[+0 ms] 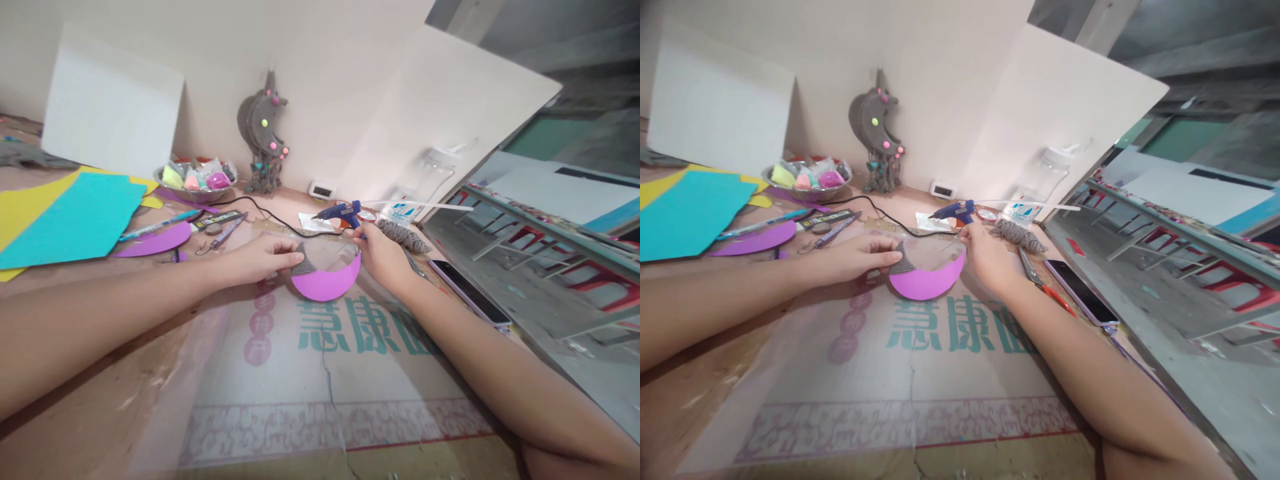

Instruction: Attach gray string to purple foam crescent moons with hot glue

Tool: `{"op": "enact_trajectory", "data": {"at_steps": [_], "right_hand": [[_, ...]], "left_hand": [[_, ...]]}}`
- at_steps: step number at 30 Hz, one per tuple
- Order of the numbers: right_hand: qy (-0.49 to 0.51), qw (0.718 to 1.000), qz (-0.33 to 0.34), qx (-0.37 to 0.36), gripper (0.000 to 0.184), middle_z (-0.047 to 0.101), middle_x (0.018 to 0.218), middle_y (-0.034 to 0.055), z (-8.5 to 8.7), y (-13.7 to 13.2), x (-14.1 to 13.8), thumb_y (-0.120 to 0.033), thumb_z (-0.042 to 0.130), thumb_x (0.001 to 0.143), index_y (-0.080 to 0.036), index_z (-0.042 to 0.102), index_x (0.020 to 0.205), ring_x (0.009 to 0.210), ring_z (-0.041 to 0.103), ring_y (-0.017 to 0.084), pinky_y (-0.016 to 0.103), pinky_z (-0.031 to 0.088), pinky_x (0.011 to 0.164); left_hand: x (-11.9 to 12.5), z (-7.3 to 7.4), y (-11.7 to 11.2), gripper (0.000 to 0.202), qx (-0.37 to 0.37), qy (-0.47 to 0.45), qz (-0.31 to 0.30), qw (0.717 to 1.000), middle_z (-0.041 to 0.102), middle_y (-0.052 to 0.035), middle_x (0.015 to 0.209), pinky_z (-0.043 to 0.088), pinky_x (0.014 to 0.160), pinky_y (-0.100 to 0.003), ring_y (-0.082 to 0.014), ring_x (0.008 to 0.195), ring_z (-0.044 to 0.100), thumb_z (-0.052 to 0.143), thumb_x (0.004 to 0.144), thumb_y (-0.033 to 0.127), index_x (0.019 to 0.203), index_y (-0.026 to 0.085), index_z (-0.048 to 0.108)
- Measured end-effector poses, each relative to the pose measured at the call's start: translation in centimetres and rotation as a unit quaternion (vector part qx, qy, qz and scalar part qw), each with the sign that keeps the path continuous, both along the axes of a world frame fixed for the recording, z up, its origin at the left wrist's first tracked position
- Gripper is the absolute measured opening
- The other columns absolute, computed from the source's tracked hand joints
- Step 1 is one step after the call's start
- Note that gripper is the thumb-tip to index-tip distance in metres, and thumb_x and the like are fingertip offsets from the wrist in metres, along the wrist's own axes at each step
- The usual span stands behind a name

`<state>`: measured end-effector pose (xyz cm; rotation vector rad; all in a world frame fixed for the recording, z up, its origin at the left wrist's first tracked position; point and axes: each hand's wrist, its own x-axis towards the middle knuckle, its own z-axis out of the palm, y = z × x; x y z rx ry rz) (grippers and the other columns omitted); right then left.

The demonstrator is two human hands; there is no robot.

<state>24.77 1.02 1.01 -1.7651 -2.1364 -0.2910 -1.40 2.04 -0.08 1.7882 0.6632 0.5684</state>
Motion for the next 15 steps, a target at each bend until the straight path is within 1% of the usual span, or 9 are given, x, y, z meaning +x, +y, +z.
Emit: {"op": "enact_trajectory", "data": {"at_steps": [5,7,9,12,14,15], "right_hand": [[0.005,1.000,-0.009,0.008,0.017,0.065,0.096,0.0068,-0.1,0.0,0.2,-0.025,0.038,0.090,-0.022,0.051,0.101,0.074,0.060,0.023,0.030,0.035,0.060],[0.019,1.000,0.007,0.002,0.018,0.064,0.094,0.0079,-0.4,0.0,0.3,-0.026,0.039,0.090,-0.021,0.052,0.102,0.073,0.060,0.023,0.031,0.038,0.061],[0.030,0.998,0.054,-0.013,0.020,0.064,0.099,0.0084,-0.8,-0.1,0.3,-0.024,0.040,0.089,-0.021,0.054,0.103,0.076,0.060,0.023,0.032,0.041,0.065],[0.063,0.985,0.157,-0.031,0.020,0.061,0.109,0.0072,-1.4,-0.1,-0.1,-0.023,0.040,0.090,-0.021,0.058,0.100,0.091,0.060,0.020,0.033,0.044,0.078],[0.137,0.971,0.196,-0.031,0.021,0.062,0.104,0.0069,-1.3,-0.3,-0.6,-0.027,0.041,0.091,-0.020,0.061,0.096,0.094,0.059,0.020,0.034,0.044,0.083],[0.190,0.960,0.202,-0.041,0.023,0.063,0.100,0.0069,-1.2,-0.5,-1.0,-0.030,0.043,0.091,-0.020,0.062,0.096,0.092,0.059,0.020,0.034,0.045,0.083]], "left_hand": [[-0.1,0.2,0.0,0.031,0.006,0.016,0.001,1.000,0.035,0.0065,0.057,0.027,0.041,-0.019,-0.0049,0.045,0.033,0.049,0.087,0.037,0.065,0.017,0.040],[-0.1,0.3,0.0,0.031,0.009,0.023,0.000,1.000,0.036,0.0067,0.056,0.027,0.041,-0.018,-0.0049,0.045,0.034,0.050,0.087,0.038,0.065,0.017,0.041],[-0.1,0.3,0.0,0.030,0.017,0.026,0.002,1.000,0.037,0.0063,0.057,0.028,0.041,-0.018,-0.0050,0.046,0.035,0.050,0.086,0.038,0.067,0.016,0.043],[-0.1,0.1,0.1,0.029,0.027,0.014,-0.003,1.000,0.038,0.0054,0.060,0.028,0.042,-0.017,-0.0051,0.049,0.036,0.051,0.086,0.038,0.068,0.016,0.045],[-0.1,0.1,0.1,0.029,0.024,0.005,-0.004,1.000,0.038,0.0054,0.060,0.028,0.042,-0.017,-0.0051,0.048,0.036,0.050,0.086,0.038,0.068,0.016,0.045],[-0.1,0.1,0.0,0.028,0.021,0.003,-0.003,1.000,0.038,0.0055,0.059,0.028,0.041,-0.017,-0.0051,0.047,0.035,0.050,0.086,0.038,0.068,0.016,0.045]]}}
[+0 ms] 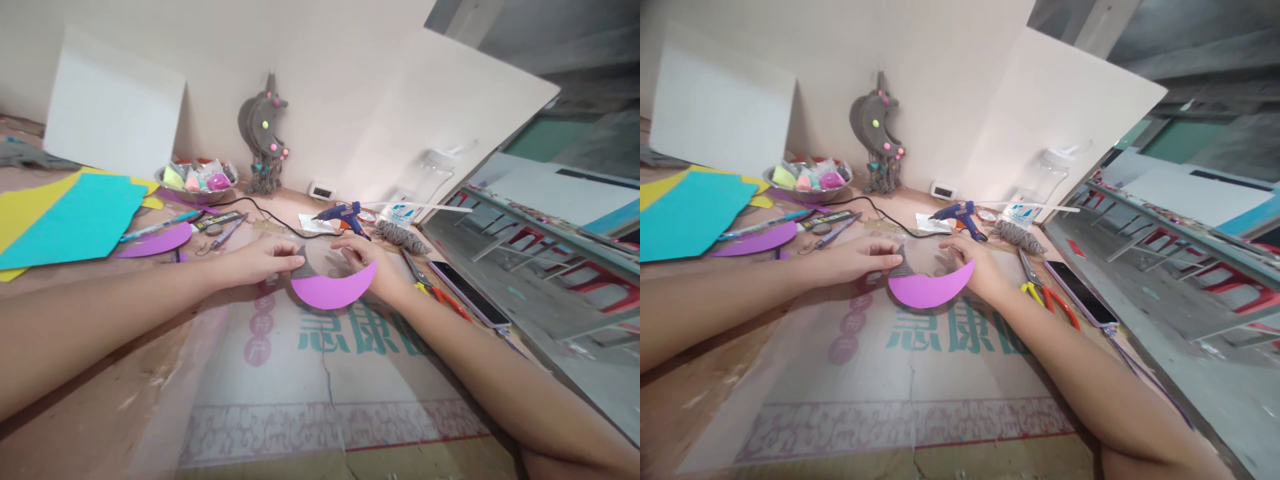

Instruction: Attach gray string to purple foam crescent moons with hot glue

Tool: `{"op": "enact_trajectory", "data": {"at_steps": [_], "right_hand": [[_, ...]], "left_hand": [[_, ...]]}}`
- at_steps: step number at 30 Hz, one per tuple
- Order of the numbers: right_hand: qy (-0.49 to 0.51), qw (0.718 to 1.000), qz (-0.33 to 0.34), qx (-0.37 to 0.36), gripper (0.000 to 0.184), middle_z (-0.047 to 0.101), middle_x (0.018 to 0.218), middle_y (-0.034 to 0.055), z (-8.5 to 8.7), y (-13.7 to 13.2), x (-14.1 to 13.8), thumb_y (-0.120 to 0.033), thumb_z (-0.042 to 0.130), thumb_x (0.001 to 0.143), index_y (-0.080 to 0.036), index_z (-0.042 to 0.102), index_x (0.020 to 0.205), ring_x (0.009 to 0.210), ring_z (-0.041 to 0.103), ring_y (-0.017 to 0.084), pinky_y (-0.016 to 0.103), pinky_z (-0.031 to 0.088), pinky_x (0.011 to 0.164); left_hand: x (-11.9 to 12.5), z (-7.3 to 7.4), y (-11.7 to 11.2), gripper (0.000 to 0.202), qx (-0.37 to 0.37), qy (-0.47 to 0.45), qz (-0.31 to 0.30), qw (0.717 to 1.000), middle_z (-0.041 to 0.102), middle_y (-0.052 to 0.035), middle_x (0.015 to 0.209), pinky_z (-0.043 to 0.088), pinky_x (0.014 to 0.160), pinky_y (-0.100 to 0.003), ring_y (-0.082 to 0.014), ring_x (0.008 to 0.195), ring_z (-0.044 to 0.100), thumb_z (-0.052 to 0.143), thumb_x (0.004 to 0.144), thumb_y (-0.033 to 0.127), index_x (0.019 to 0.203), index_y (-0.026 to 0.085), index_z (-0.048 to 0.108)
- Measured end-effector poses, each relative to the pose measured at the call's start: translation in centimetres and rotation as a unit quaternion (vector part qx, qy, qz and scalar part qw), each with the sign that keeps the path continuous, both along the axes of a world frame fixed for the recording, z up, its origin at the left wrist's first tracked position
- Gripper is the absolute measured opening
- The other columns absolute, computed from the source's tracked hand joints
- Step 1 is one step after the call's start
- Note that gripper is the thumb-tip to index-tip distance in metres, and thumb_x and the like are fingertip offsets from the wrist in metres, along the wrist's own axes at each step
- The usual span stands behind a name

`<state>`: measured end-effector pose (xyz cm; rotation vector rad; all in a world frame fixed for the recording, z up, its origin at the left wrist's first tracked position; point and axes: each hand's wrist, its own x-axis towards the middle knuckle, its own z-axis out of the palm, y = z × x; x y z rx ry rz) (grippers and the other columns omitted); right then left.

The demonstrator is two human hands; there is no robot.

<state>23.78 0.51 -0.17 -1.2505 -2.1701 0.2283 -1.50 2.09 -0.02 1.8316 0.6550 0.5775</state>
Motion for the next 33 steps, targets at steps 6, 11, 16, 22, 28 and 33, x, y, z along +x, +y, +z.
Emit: {"op": "enact_trajectory", "data": {"at_steps": [6,11,16,22,28,33], "right_hand": [[0.285,0.919,0.036,-0.270,0.030,0.066,0.105,0.0069,1.5,-1.8,-2.4,-0.044,0.057,0.084,-0.019,0.064,0.099,0.054,0.052,0.008,0.024,0.047,0.051],[0.303,0.848,0.054,-0.431,0.044,0.069,0.089,0.0063,1.6,-2.1,-2.7,-0.050,0.061,0.080,-0.018,0.058,0.110,0.040,0.049,0.007,0.020,0.035,0.030],[0.279,0.848,0.059,-0.447,0.037,0.060,0.064,-0.0020,1.7,-1.8,-2.3,-0.047,0.065,0.078,-0.015,0.062,0.097,0.046,0.051,0.006,0.017,0.038,0.039],[0.201,0.880,0.036,-0.428,0.031,0.065,0.074,0.0020,2.3,-1.7,-2.2,-0.040,0.075,0.068,-0.013,0.067,0.082,0.059,0.055,0.009,0.020,0.041,0.052],[0.156,0.922,-0.011,-0.354,0.030,0.065,0.071,0.0034,1.4,-0.5,-1.1,-0.043,0.069,0.071,-0.014,0.065,0.078,0.056,0.055,0.011,0.023,0.040,0.051],[0.127,0.968,-0.085,-0.199,0.029,0.062,0.071,0.0020,1.2,0.5,-0.2,-0.043,0.064,0.073,-0.014,0.064,0.078,0.055,0.048,0.010,0.024,0.036,0.051]], "left_hand": [[0.2,0.1,-0.1,0.028,0.050,0.031,0.019,0.998,0.039,0.0064,0.054,0.028,0.041,-0.018,-0.0054,0.044,0.036,0.049,0.086,0.036,0.067,0.017,0.045],[0.2,-0.1,0.1,0.029,0.099,0.040,0.022,0.994,0.038,0.0066,0.053,0.027,0.042,-0.019,-0.0056,0.045,0.037,0.048,0.086,0.033,0.063,0.017,0.041],[0.2,0.2,-0.1,0.030,0.079,0.059,0.030,0.995,0.038,0.0069,0.052,0.027,0.041,-0.018,-0.0055,0.042,0.037,0.047,0.086,0.035,0.063,0.017,0.041],[0.1,0.3,-0.3,0.031,0.061,0.064,0.027,0.996,0.039,0.0063,0.054,0.029,0.040,-0.018,-0.0055,0.043,0.038,0.049,0.086,0.040,0.066,0.017,0.042],[0.1,0.2,-0.1,0.031,0.070,0.078,0.022,0.994,0.039,0.0054,0.055,0.029,0.042,-0.018,-0.0062,0.047,0.037,0.050,0.085,0.040,0.065,0.016,0.045],[-0.1,0.1,0.0,0.030,0.051,0.075,-0.001,0.996,0.039,0.0053,0.057,0.029,0.042,-0.019,-0.0068,0.046,0.037,0.050,0.084,0.042,0.069,0.016,0.049]]}}
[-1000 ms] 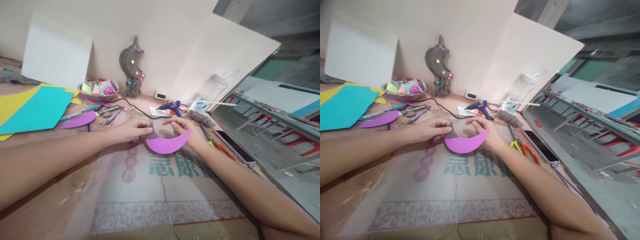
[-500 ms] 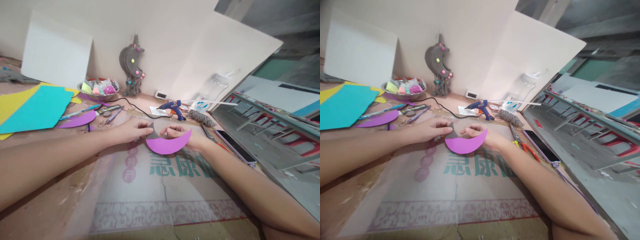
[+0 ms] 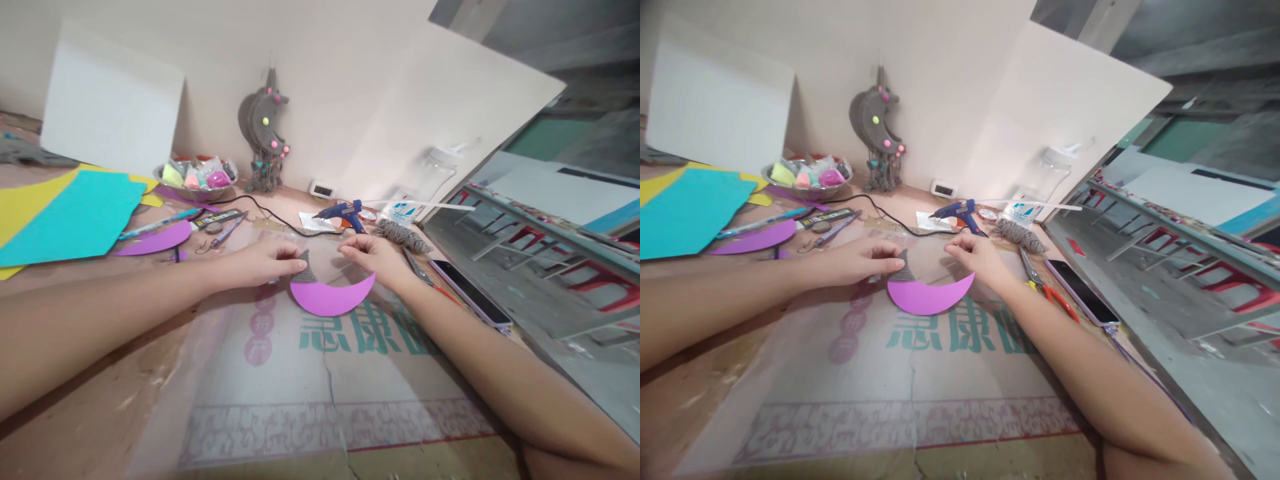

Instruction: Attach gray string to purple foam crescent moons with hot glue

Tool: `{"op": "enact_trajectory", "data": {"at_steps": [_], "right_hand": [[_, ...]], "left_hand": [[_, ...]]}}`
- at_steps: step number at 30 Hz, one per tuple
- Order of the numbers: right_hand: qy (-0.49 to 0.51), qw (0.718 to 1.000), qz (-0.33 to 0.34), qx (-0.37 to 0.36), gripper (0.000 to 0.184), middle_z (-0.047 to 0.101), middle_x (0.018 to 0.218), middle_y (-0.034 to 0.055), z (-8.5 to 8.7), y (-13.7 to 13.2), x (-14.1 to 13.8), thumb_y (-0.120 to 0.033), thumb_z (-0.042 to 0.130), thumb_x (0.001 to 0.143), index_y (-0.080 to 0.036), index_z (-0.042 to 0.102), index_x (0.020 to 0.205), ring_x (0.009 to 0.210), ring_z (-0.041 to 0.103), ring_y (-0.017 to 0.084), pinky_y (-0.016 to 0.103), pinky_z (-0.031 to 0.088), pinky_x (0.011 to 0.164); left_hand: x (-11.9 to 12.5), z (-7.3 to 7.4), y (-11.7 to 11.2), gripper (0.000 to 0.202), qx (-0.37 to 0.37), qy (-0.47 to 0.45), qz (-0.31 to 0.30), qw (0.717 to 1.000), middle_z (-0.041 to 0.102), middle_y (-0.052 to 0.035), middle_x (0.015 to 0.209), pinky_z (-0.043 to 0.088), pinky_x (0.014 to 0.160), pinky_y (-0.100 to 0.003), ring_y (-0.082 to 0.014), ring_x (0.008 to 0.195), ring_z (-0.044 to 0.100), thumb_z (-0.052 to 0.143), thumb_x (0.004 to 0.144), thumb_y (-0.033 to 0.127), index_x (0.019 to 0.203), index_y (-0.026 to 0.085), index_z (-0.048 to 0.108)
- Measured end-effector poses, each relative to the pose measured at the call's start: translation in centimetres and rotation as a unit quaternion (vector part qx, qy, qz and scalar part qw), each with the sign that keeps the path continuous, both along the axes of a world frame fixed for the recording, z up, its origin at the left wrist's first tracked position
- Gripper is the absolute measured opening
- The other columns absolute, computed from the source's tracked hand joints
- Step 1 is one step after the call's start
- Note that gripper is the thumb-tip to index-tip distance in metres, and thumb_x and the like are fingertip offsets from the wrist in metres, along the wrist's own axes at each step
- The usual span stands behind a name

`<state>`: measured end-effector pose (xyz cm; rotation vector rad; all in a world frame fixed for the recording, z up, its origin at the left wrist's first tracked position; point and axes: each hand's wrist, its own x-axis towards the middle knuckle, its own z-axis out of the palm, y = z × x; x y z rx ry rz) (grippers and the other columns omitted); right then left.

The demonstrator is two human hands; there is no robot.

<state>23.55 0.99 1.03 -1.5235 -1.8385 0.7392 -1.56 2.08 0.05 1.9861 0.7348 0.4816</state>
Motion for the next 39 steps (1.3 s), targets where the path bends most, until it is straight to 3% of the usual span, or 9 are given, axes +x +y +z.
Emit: {"op": "enact_trajectory", "data": {"at_steps": [3,9,15,18,21,27,29,33,39], "right_hand": [[-0.019,0.998,-0.030,0.049,0.030,0.058,0.069,0.0002,0.2,0.3,0.6,-0.044,0.061,0.075,-0.015,0.065,0.081,0.052,0.044,0.009,0.024,0.035,0.051],[-0.054,0.996,-0.055,0.039,0.032,0.059,0.063,-0.0007,0.4,1.3,2.6,-0.046,0.061,0.073,-0.017,0.067,0.086,0.047,0.043,0.009,0.025,0.037,0.049],[-0.073,0.990,-0.087,0.083,0.035,0.058,0.055,0.0007,3.6,1.3,4.9,-0.051,0.056,0.079,-0.017,0.065,0.077,0.043,0.040,0.009,0.025,0.032,0.045],[-0.141,0.989,-0.026,0.027,0.044,0.055,0.049,0.0012,5.8,0.1,5.2,-0.057,0.052,0.081,-0.017,0.067,0.070,0.044,0.044,0.011,0.025,0.034,0.046],[-0.212,0.975,0.051,-0.029,0.041,0.060,0.054,0.0011,7.2,-1.5,4.1,-0.057,0.058,0.077,-0.018,0.071,0.071,0.052,0.054,0.014,0.026,0.039,0.052],[-0.233,0.939,0.235,-0.092,0.029,0.070,0.080,0.0019,6.7,-2.8,1.2,-0.046,0.058,0.079,-0.021,0.073,0.084,0.074,0.061,0.017,0.029,0.045,0.069],[-0.208,0.939,0.255,-0.105,0.027,0.070,0.081,0.0015,6.6,-2.7,1.1,-0.044,0.059,0.079,-0.021,0.072,0.080,0.074,0.060,0.017,0.029,0.045,0.070],[-0.159,0.964,0.181,-0.111,0.026,0.069,0.078,0.0009,6.7,-2.2,1.6,-0.045,0.061,0.077,-0.021,0.071,0.077,0.066,0.058,0.015,0.028,0.045,0.063],[-0.020,0.998,0.050,-0.026,0.031,0.067,0.073,0.0025,6.4,-0.9,3.7,-0.050,0.066,0.073,-0.019,0.068,0.071,0.070,0.059,0.015,0.028,0.045,0.070]], "left_hand": [[0.0,0.0,0.1,0.031,0.008,-0.002,-0.005,1.000,0.040,0.0047,0.058,0.029,0.044,-0.019,-0.0067,0.048,0.037,0.051,0.084,0.042,0.067,0.016,0.049],[-0.1,0.2,0.0,0.031,-0.006,0.001,-0.006,1.000,0.039,0.0049,0.059,0.030,0.043,-0.018,-0.0064,0.048,0.036,0.050,0.085,0.043,0.069,0.016,0.048],[0.0,0.6,-0.3,0.032,-0.013,0.001,0.001,1.000,0.038,0.0052,0.057,0.029,0.042,-0.018,-0.0064,0.047,0.036,0.050,0.084,0.042,0.066,0.017,0.044],[0.0,0.4,-0.2,0.033,-0.002,-0.005,-0.005,1.000,0.038,0.0052,0.057,0.029,0.043,-0.018,-0.0065,0.048,0.036,0.050,0.084,0.042,0.064,0.017,0.043],[0.0,0.0,0.0,0.033,-0.001,-0.012,-0.018,1.000,0.038,0.0050,0.059,0.029,0.045,-0.018,-0.0068,0.050,0.036,0.050,0.085,0.042,0.065,0.017,0.044],[-0.1,-0.5,0.3,0.032,-0.004,-0.018,-0.022,1.000,0.041,0.0040,0.062,0.030,0.047,-0.019,-0.0077,0.053,0.037,0.050,0.085,0.043,0.068,0.016,0.048],[-0.1,-0.5,0.3,0.031,-0.002,-0.008,-0.020,1.000,0.042,0.0038,0.063,0.030,0.047,-0.019,-0.0080,0.054,0.038,0.050,0.084,0.043,0.071,0.016,0.050],[-0.1,-0.5,0.2,0.031,-0.003,0.007,-0.020,1.000,0.044,0.0038,0.063,0.031,0.048,-0.019,-0.0084,0.054,0.039,0.049,0.085,0.045,0.073,0.016,0.051],[-0.2,-0.7,0.3,0.033,-0.002,0.024,-0.014,1.000,0.043,0.0044,0.060,0.031,0.047,-0.019,-0.0084,0.051,0.040,0.047,0.085,0.049,0.072,0.018,0.048]]}}
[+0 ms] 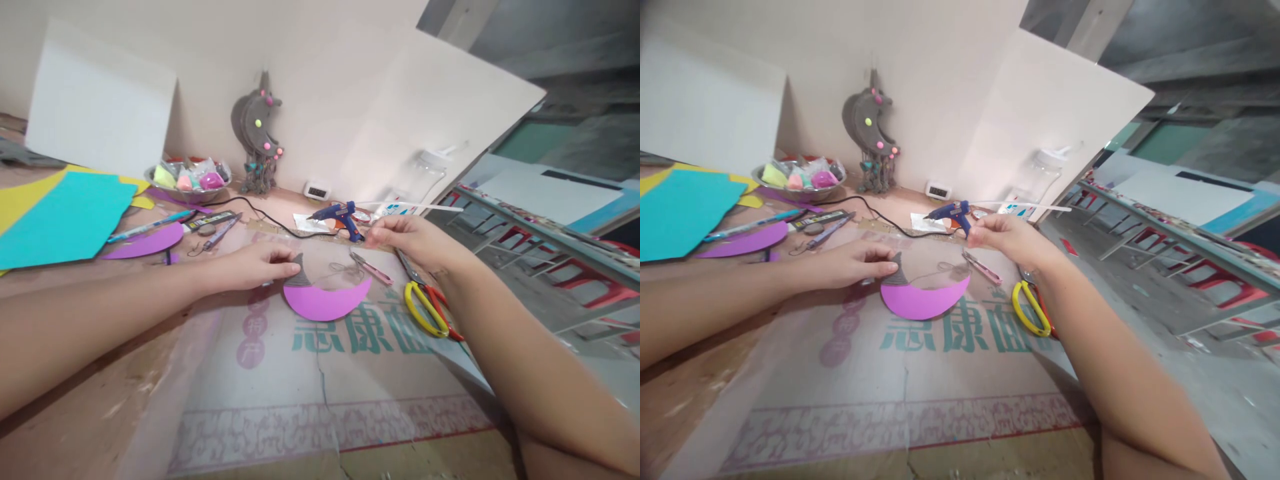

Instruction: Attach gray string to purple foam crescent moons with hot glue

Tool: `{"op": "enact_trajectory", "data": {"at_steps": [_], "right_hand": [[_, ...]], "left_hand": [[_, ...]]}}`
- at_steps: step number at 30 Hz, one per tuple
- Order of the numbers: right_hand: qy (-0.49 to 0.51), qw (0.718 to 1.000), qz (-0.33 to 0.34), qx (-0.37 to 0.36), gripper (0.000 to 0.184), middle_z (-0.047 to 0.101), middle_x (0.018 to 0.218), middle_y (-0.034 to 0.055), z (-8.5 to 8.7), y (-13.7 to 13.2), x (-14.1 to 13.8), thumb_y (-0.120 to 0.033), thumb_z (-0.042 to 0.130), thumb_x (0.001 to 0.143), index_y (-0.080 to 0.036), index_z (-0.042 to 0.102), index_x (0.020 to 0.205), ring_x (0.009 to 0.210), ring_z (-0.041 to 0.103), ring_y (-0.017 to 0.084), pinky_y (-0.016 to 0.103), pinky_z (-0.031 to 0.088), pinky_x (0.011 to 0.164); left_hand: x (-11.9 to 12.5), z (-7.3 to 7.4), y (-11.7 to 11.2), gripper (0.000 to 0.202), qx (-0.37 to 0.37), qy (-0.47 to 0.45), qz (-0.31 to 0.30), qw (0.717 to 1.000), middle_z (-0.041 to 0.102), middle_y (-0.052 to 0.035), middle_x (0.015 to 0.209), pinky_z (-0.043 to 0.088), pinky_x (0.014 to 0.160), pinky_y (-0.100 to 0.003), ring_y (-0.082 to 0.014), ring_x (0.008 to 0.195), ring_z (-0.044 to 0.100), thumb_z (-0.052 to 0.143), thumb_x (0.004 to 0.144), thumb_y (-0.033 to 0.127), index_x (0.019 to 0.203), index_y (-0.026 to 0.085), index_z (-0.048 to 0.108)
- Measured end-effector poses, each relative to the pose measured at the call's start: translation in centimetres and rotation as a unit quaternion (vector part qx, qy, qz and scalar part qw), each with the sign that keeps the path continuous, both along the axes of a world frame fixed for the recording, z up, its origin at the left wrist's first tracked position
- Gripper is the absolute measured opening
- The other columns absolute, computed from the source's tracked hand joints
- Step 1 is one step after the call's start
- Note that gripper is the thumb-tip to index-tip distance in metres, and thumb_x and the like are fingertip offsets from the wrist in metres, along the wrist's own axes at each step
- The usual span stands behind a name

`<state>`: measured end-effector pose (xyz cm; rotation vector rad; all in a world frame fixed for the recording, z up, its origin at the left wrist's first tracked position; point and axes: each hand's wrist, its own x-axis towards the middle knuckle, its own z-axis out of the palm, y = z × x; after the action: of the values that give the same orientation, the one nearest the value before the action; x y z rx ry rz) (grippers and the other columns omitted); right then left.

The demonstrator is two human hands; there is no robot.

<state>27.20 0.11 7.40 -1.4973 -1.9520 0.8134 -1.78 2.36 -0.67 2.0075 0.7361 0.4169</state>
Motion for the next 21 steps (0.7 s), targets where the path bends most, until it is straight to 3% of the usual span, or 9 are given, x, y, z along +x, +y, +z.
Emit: {"op": "enact_trajectory", "data": {"at_steps": [6,9,13,15,17,21], "right_hand": [[0.146,0.981,-0.130,0.012,0.032,0.063,0.065,0.0032,-1.3,2.3,3.5,-0.047,0.068,0.074,-0.018,0.060,0.063,0.060,0.059,0.013,0.027,0.049,0.064],[0.195,0.957,-0.212,0.021,0.034,0.061,0.063,0.0031,-1.6,3.3,5.4,-0.046,0.057,0.082,-0.019,0.053,0.062,0.055,0.058,0.013,0.029,0.051,0.061],[0.197,0.941,-0.265,0.071,0.041,0.042,0.045,-0.0050,-1.7,4.0,7.9,-0.048,0.044,0.088,-0.022,0.039,0.057,0.040,0.043,0.009,0.028,0.049,0.057],[0.169,0.942,-0.275,0.095,0.038,0.036,0.042,-0.0073,-1.7,4.1,8.8,-0.047,0.046,0.088,-0.023,0.040,0.058,0.038,0.036,0.009,0.026,0.046,0.055],[0.122,0.952,-0.266,0.095,0.029,0.043,0.045,-0.0064,-1.8,3.9,9.0,-0.042,0.058,0.081,-0.022,0.048,0.062,0.040,0.039,0.008,0.024,0.042,0.051],[0.030,0.984,-0.176,0.000,0.024,0.063,0.059,0.0012,-1.5,2.8,6.4,-0.033,0.079,0.060,-0.017,0.063,0.066,0.050,0.053,0.012,0.025,0.042,0.052]], "left_hand": [[0.0,0.0,0.2,0.032,0.005,-0.006,0.001,1.000,0.044,0.0036,0.061,0.032,0.047,-0.019,-0.0083,0.052,0.042,0.049,0.085,0.047,0.073,0.017,0.051],[0.0,0.0,0.2,0.033,-0.003,-0.011,-0.003,1.000,0.043,0.0038,0.061,0.032,0.046,-0.019,-0.0081,0.051,0.041,0.049,0.085,0.047,0.072,0.017,0.050],[0.1,0.1,0.1,0.033,-0.008,-0.016,0.002,1.000,0.041,0.0042,0.060,0.031,0.045,-0.019,-0.0075,0.051,0.039,0.049,0.085,0.047,0.070,0.017,0.048],[0.1,0.2,0.0,0.034,-0.011,-0.014,0.005,1.000,0.040,0.0044,0.060,0.031,0.045,-0.019,-0.0072,0.050,0.039,0.049,0.084,0.047,0.069,0.017,0.047],[0.1,0.2,0.0,0.033,-0.015,-0.015,0.008,1.000,0.040,0.0045,0.060,0.031,0.044,-0.018,-0.0069,0.050,0.038,0.049,0.084,0.047,0.070,0.017,0.048],[0.1,0.4,-0.1,0.033,-0.033,-0.031,0.011,0.999,0.040,0.0048,0.061,0.031,0.041,-0.018,-0.0062,0.048,0.037,0.052,0.083,0.047,0.071,0.016,0.050]]}}
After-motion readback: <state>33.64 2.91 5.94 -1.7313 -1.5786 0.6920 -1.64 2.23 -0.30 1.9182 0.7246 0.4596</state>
